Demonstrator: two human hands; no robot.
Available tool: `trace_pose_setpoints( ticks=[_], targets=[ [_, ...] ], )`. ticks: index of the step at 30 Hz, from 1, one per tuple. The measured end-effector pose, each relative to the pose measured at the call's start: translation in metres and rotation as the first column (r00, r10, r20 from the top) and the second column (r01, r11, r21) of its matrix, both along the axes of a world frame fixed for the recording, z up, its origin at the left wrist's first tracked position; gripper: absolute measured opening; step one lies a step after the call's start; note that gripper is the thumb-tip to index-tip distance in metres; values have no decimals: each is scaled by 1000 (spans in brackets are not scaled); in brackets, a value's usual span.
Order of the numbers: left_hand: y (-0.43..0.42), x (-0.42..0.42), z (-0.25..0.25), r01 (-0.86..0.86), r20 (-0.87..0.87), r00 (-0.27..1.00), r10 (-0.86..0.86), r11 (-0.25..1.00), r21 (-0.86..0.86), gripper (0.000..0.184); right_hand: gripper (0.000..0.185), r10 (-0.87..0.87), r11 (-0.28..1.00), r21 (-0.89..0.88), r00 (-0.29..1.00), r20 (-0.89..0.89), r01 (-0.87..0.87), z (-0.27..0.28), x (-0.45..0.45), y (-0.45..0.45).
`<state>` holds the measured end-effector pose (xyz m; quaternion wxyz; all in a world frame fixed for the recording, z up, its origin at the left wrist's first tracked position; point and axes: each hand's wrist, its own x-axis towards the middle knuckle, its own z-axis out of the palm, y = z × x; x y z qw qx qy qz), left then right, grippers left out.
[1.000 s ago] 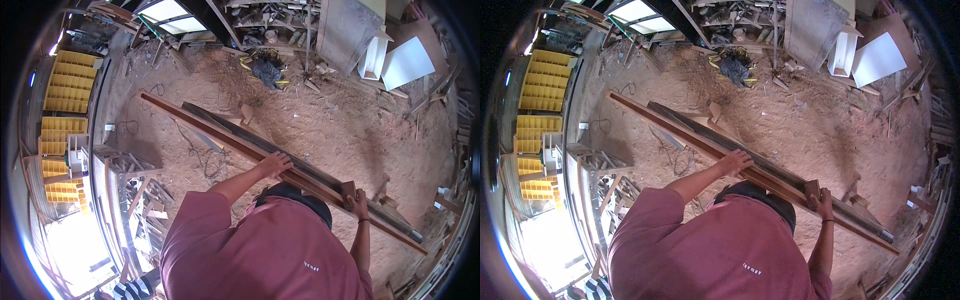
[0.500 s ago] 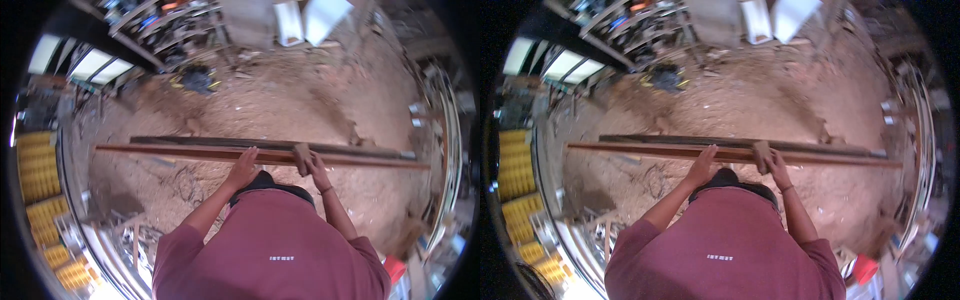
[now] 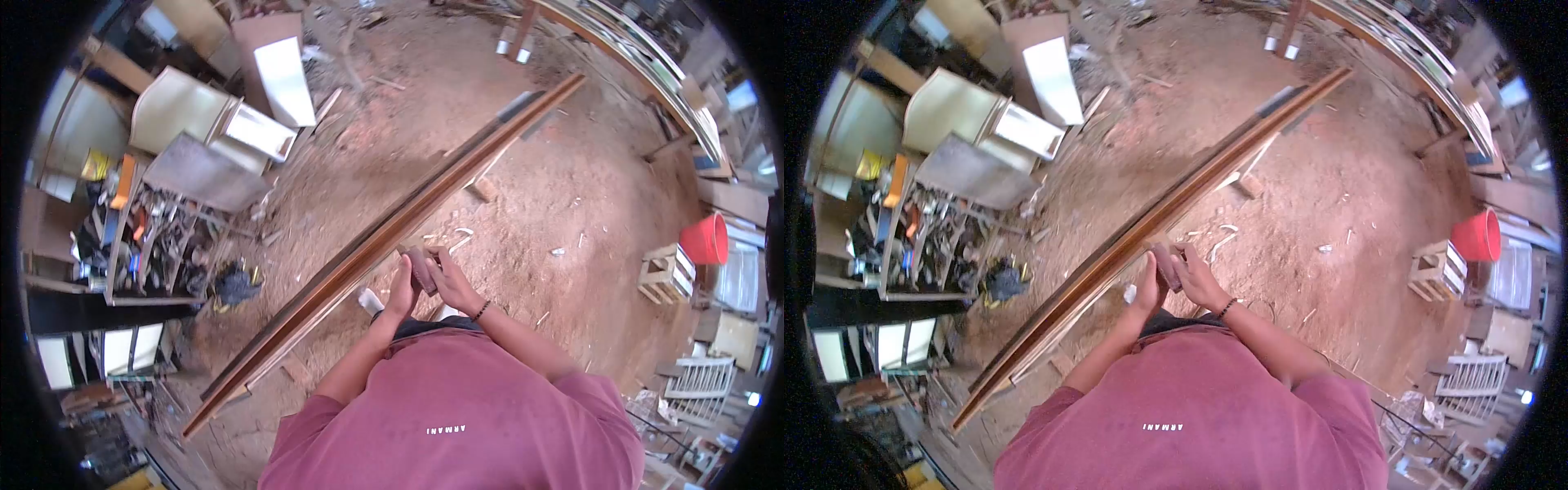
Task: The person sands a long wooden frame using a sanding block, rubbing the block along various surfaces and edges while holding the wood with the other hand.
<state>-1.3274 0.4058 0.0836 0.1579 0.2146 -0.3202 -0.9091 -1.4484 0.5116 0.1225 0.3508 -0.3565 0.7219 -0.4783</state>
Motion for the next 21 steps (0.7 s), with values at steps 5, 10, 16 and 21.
trace_pose_setpoints(
  ticks=[5, 10, 16, 21],
  targets=[
    [41, -62, -5, 230, 113, 970, -214, 960, -158, 66, 58, -129, 987, -63, 970, 204, 145, 31, -53, 71],
    [57, -115, -2, 405, 156, 911, -382, 902, -152, 63, 83, -218, 976, -25, 974, -68, 217, 22, -79, 108],
    [55, -192, -34, 486, -20, 874, -486, 870, 87, 51, 92, -291, 942, 43, 870, -397, 334, 19, -118, 106],
    [46, -276, -15, 603, 26, 798, -602, 798, -8, 57, 96, -319, 914, 113, 862, -394, 390, 36, -187, 87]
  ],
)
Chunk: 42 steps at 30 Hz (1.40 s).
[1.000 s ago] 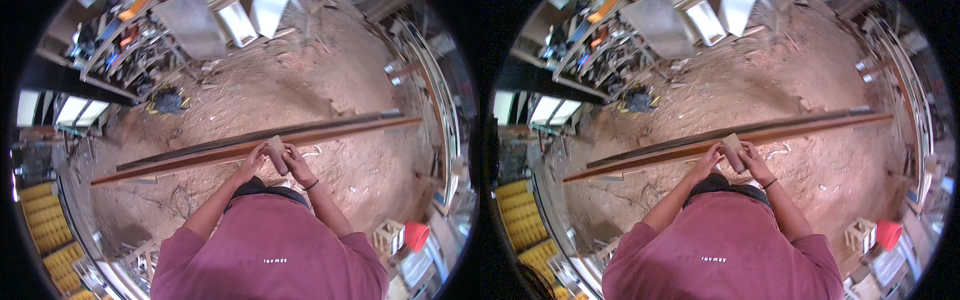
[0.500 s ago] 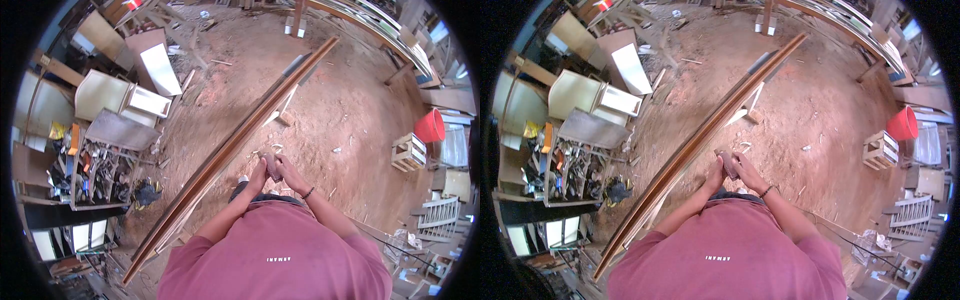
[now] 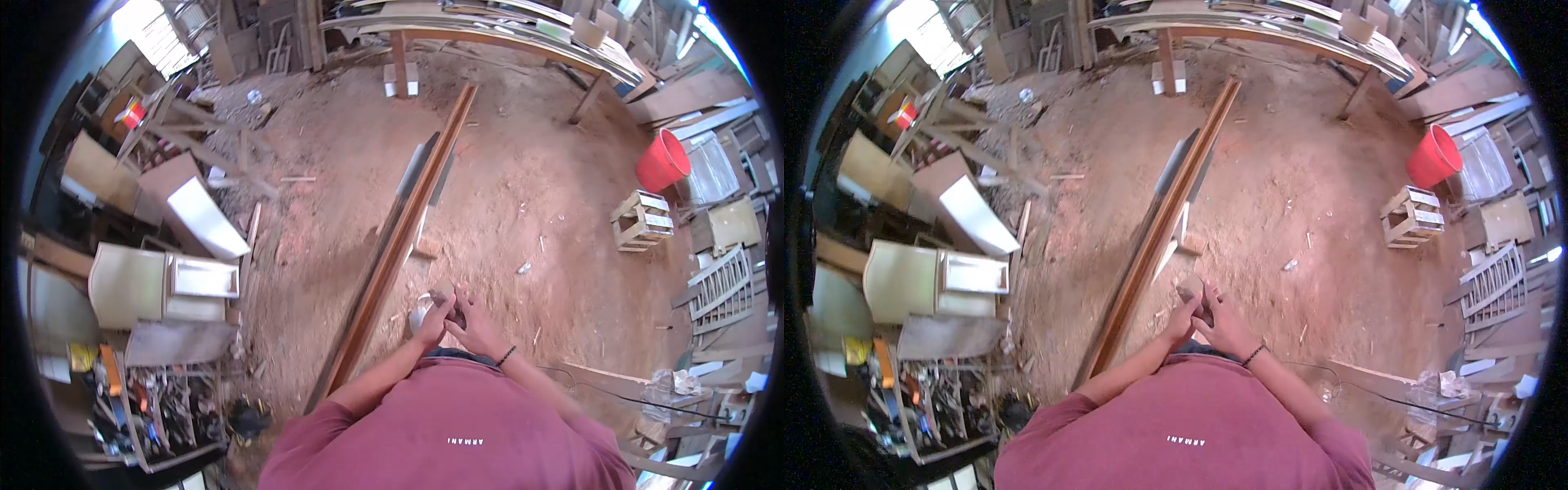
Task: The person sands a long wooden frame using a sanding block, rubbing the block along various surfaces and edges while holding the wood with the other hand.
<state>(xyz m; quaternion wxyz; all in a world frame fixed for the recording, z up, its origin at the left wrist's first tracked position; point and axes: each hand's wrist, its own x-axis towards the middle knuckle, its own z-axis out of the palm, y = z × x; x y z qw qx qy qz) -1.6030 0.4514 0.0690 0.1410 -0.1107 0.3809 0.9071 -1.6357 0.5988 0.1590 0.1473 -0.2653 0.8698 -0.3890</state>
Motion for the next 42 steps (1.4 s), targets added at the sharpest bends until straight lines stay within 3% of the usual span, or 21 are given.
trace_pose_setpoints(
  ticks=[2, 4, 9, 11, 14, 15, 17, 20, 24, 26, 28, 30, 31, 34, 35, 36, 37, 38, 40, 41, 42],
  targets=[
    [-13, -30, 2, 47, 20, 999, -47, 999, 7, 59, 99, -80, 995, 75, 988, 134, 71, 11, -17, -9],
    [-25, -63, 8, 186, -61, 980, -190, 981, -56, 60, 99, -120, 990, 91, 986, 118, 109, 5, -38, -20],
    [-40, -125, 9, 234, 10, 972, -234, 971, -39, 57, 99, -236, 972, 31, 967, 95, 234, -17, -88, -35],
    [-37, -148, 2, 200, 13, 979, -206, 963, 180, 54, 96, -249, 969, -25, 961, -119, 248, -30, -109, -33],
    [-29, -184, -2, 187, -2, 982, -190, 967, 174, 52, 83, -259, 965, -78, 948, -187, 249, -30, -147, -22],
    [-25, -195, 1, 182, -2, 983, -184, 968, 175, 52, 83, -254, 967, -77, 949, -187, 244, -26, -159, -18],
    [-17, -225, 9, 199, -15, 980, -200, 958, 206, 50, 71, -279, 959, -62, 960, -10, 278, -18, -191, -9],
    [-2, -269, -23, 208, 40, 974, -221, 956, 209, 49, 67, -284, 948, -156, 959, -9, 279, -26, -243, 7],
    [30, -334, -13, 203, 24, 978, -205, 977, 66, 49, 67, -234, 943, -249, 972, -19, 222, -43, -321, 45],
    [46, -366, -15, 184, -2, 983, -185, 980, 81, 50, 67, -206, 932, -304, 979, 3, 197, -43, -357, 64],
    [65, -397, -10, 208, 64, 975, -213, 975, 84, 51, 66, -201, 938, -289, 980, -8, 190, -40, -391, 82],
    [78, -424, -14, 174, 6, 985, -175, 984, 46, 51, 65, -190, 946, -268, 982, 0, 183, -43, -414, 97],
    [77, -437, -28, 176, -13, 984, -178, 982, -65, 53, 64, -207, 950, -231, 978, 27, 208, -47, -428, 103],
    [62, -469, -47, 163, -36, 985, -167, 981, -105, 64, 64, -240, 949, -172, 959, 153, 265, -56, -468, 115],
    [55, -475, -46, -34, -102, 995, -16, 883, -468, 73, 64, -259, 949, -165, 962, 86, 270, -64, -484, 118],
    [46, -482, -38, -224, -212, 973, 96, 628, -745, 83, 64, -279, 948, -157, 960, 21, 278, -71, -498, 119],
    [23, -491, -36, -219, -217, 975, 38, 265, -939, 92, 62, -271, 953, -147, 962, -31, 264, -71, -516, 118],
    [-3, -498, -36, -196, -195, 981, -21, -142, -970, 101, 62, -270, 954, -139, 963, -22, 265, -80, -533, 117],
    [-41, -507, -50, -100, -122, 991, 52, -310, -946, 110, 61, -275, 959, -120, 949, -157, 258, -102, -571, 108],
    [-53, -511, -58, -93, -115, 992, 58, -300, -949, 110, 61, -255, 966, -77, 956, -142, 246, -105, -591, 106],
    [-62, -515, -63, -27, -71, 992, 100, -391, -920, 107, 61, -247, 969, -65, 959, -141, 239, -106, -609, 100]
  ],
)
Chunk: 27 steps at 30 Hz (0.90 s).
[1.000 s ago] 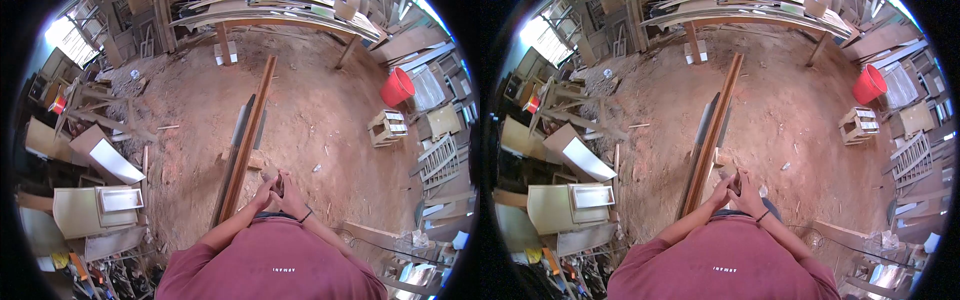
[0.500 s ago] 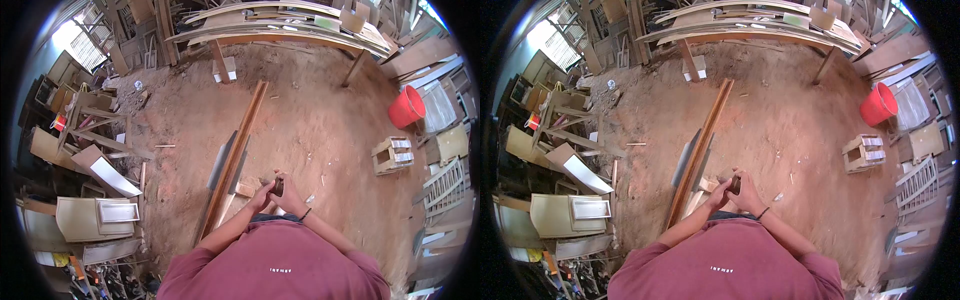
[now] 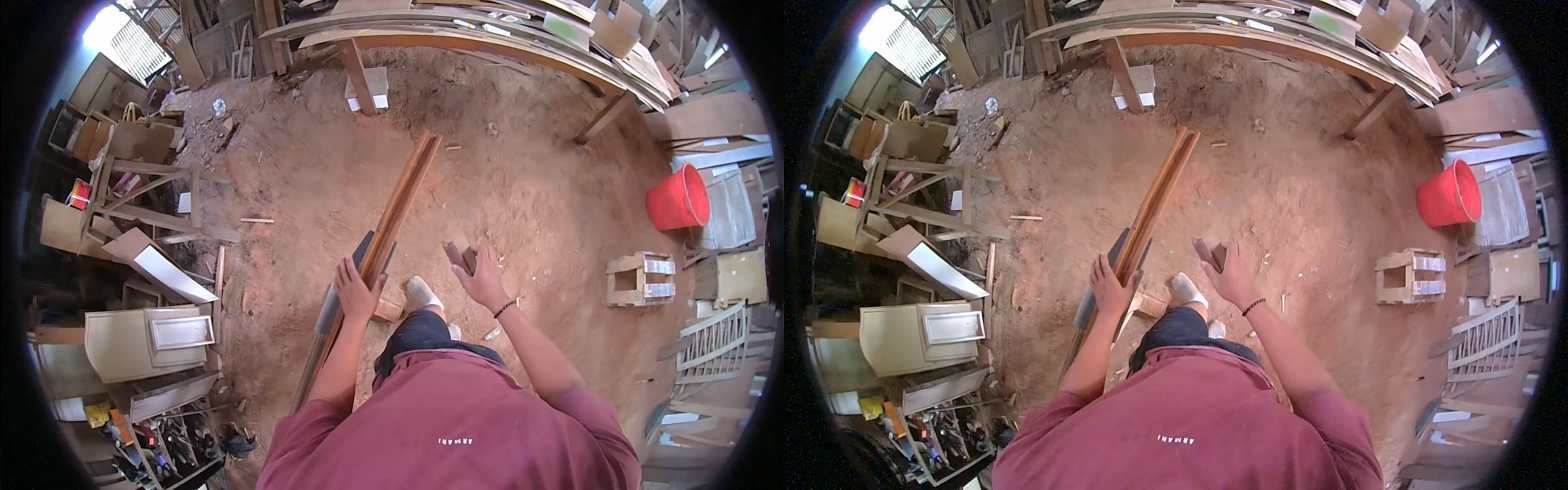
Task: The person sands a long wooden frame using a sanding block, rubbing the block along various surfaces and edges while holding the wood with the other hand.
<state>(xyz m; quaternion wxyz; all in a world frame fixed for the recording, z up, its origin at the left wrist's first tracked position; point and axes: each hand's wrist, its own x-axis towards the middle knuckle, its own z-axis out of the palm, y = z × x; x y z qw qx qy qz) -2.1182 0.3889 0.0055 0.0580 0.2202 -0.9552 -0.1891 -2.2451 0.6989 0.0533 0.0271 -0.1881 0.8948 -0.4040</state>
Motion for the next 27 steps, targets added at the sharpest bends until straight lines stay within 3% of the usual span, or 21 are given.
trace_pose_setpoints(
  ticks=[1, 4, 8, 11, 14, 18, 20, 21, 22, 25, 26, 27],
  targets=[
    [-7, -4, -7, -47, 51, 997, 52, 994, -95, 105, 61, 14, 999, 49, 999, -31, -13, -2, -18, -9],
    [-17, -8, -30, -29, 181, 982, 49, 993, -113, 101, 60, 66, 988, 147, 994, -84, -53, -11, -75, -46],
    [-15, -9, -25, -8, 198, 980, 27, 995, -99, 94, 63, 171, 953, 270, 980, -104, -138, -23, -144, -113],
    [-15, -14, -11, -33, 188, 981, 39, 999, -34, 86, 68, 220, 957, 224, 964, -150, -183, -55, -178, -164],
    [-15, -14, -12, -31, 198, 979, 36, 999, -27, 86, 73, 337, 882, 352, 941, -3, -315, -83, -173, -199],
    [-17, -15, -19, -49, 230, 972, 52, 999, -16, 86, 71, 530, 834, 221, 845, -64, -506, -101, -128, -214],
    [-16, -12, -22, -48, 255, 965, 55, 998, -32, 89, 71, 662, 740, 200, 749, -41, -643, -98, -127, -211],
    [-15, -14, -19, -62, 277, 958, 69, 997, -35, 88, 61, 641, 760, 202, 764, -75, -618, -100, -151, -210],
    [-16, -17, -20, -78, 280, 956, 85, 996, -36, 88, 54, 601, 757, 290, 798, 42, -585, -108, -192, -211],
    [-14, -15, -20, -80, 227, 970, 87, 996, -37, 88, 43, 457, 857, 363, 864, -211, -365, -101, -339, -194],
    [-12, -15, -20, -86, 244, 965, 93, 996, -39, 88, 39, 207, 950, 296, 910, -359, -100, -124, -378, -187],
    [-11, -17, -18, -96, 264, 959, 102, 995, -34, 88, 39, 208, 950, 294, 916, -343, -106, -125, -382, -186]
  ],
)
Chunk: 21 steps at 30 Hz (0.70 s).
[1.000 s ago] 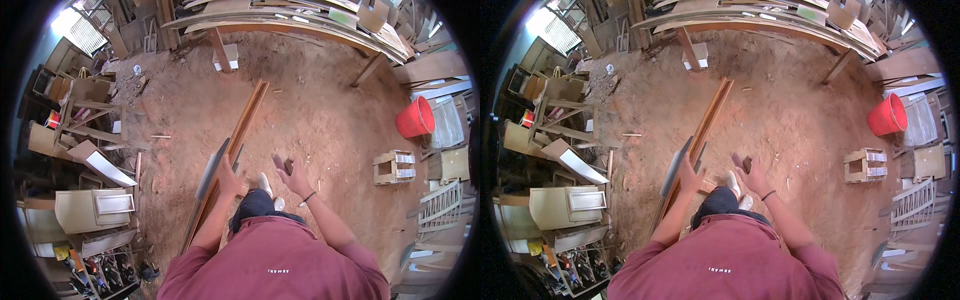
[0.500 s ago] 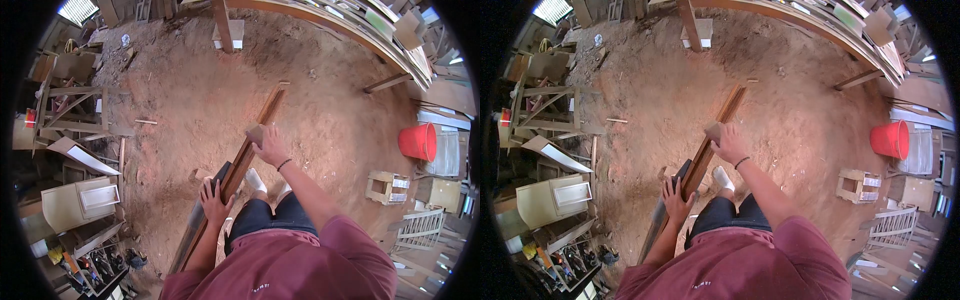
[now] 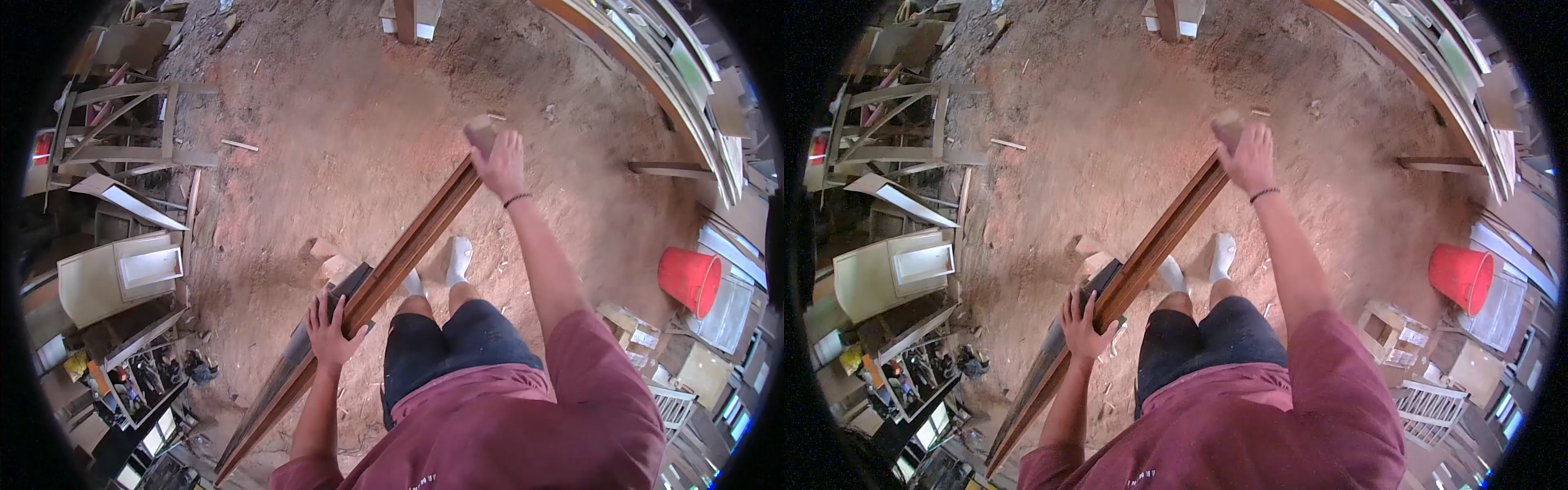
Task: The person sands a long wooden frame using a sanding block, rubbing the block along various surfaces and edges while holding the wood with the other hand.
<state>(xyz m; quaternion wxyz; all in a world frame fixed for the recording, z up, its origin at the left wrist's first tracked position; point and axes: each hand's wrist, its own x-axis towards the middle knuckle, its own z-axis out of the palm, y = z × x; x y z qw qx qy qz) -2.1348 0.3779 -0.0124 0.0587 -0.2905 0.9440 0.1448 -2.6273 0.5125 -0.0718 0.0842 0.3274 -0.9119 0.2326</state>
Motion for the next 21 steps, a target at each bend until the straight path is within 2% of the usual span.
trace_pose_setpoints(
  ticks=[2, 3, 4, 6, 7, 8, 10, 11, 13, 14, 15, 17, 18, 19, 21],
  targets=[
    [-3, 1, -3, 8, -9, 1000, -8, 1000, -21, 87, 39, -25, 992, 128, 999, 20, 23, 5, -14, 1],
    [-3, 1, -4, 7, -8, 1000, -7, 1000, -22, 87, 38, 135, 983, 93, 968, 213, -157, 21, 6, -7],
    [-3, 2, -5, 8, -14, 1000, -8, 1000, -20, 87, 37, 288, 946, 26, 874, 391, -323, 42, 50, -19],
    [0, 3, -4, 6, -12, 1000, -6, 1000, -21, 87, 39, 442, 870, -38, 742, 503, -492, 75, 135, -25],
    [-1, 1, -5, 8, 3, 1000, -8, 999, -33, 86, 42, 439, 793, 81, 659, 610, -603, 62, 177, -28],
    [-2, 1, -5, 16, 21, 1000, -15, 999, -40, 86, 42, 437, 796, 77, 659, 613, -600, 52, 180, -24],
    [-3, 0, -6, 22, 15, 1000, -21, 999, -46, 86, 39, 542, 818, -122, 683, 489, -562, 47, 175, -19],
    [-2, 3, -6, 24, 13, 1000, -24, 999, -48, 85, 39, 538, 821, -124, 683, 494, -557, 42, 149, -15],
    [-1, 3, -9, 7, 9, 1000, -6, 999, -38, 87, 37, 353, 927, -8, 867, 351, -375, 35, 34, -8],
    [-1, 4, -9, -10, 0, 1000, 10, 999, -30, 90, 39, 64, 995, 67, 982, 178, -76, 22, -4, 2],
    [-1, 4, -10, -14, 4, 1000, 14, 999, -32, 90, 43, 19, 1000, -16, 999, 47, -19, 16, -32, 7],
    [-2, 3, -9, -15, 23, 1000, 16, 999, -38, 89, 47, -44, 994, -106, 996, -73, 36, 23, -38, 7],
    [-2, 3, -8, -13, 24, 1000, 14, 999, -38, 89, 43, 131, 991, -11, 979, 157, -131, 39, -17, 0],
    [-2, 6, -6, -12, 27, 1000, 12, 999, -36, 89, 40, 271, 949, 42, 879, 393, -311, 53, 13, -8],
    [-1, 2, -7, -5, 28, 1000, 6, 999, -31, 89, 42, 346, 876, 120, 783, 516, -466, 63, 113, -18]
  ],
)
